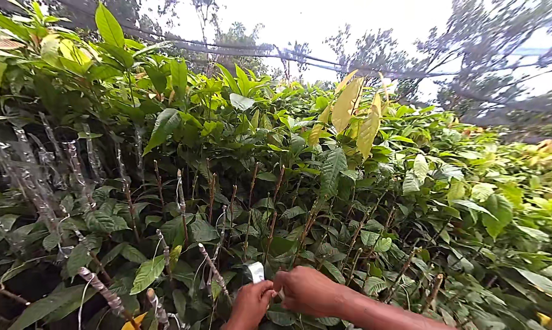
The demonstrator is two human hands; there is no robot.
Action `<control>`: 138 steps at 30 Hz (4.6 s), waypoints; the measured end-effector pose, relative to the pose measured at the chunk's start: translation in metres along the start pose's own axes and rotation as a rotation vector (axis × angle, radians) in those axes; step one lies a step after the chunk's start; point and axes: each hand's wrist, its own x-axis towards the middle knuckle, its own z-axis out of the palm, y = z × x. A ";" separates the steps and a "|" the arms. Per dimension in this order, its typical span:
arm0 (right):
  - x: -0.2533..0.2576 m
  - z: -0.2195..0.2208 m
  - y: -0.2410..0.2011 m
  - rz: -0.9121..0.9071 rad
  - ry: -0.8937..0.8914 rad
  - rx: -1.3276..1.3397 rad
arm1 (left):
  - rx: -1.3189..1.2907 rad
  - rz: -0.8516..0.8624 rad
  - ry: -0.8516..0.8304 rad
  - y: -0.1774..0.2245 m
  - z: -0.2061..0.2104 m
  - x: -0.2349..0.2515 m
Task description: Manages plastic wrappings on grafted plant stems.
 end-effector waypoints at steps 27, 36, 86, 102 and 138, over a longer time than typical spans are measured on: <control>0.008 -0.015 0.025 -0.003 0.140 0.181 | -0.024 0.092 -0.053 0.012 -0.003 0.005; 0.002 -0.005 0.019 -0.017 0.174 -0.066 | -0.130 0.059 -0.005 0.018 -0.012 0.004; 0.031 0.058 0.050 -0.016 0.123 1.083 | -0.814 0.034 0.391 0.017 0.005 -0.004; 0.023 0.072 0.030 -0.173 0.604 0.145 | -0.933 -0.051 0.239 0.016 -0.008 -0.004; 0.014 0.036 0.027 -0.194 0.705 1.787 | -1.589 -0.133 0.619 0.046 -0.044 0.004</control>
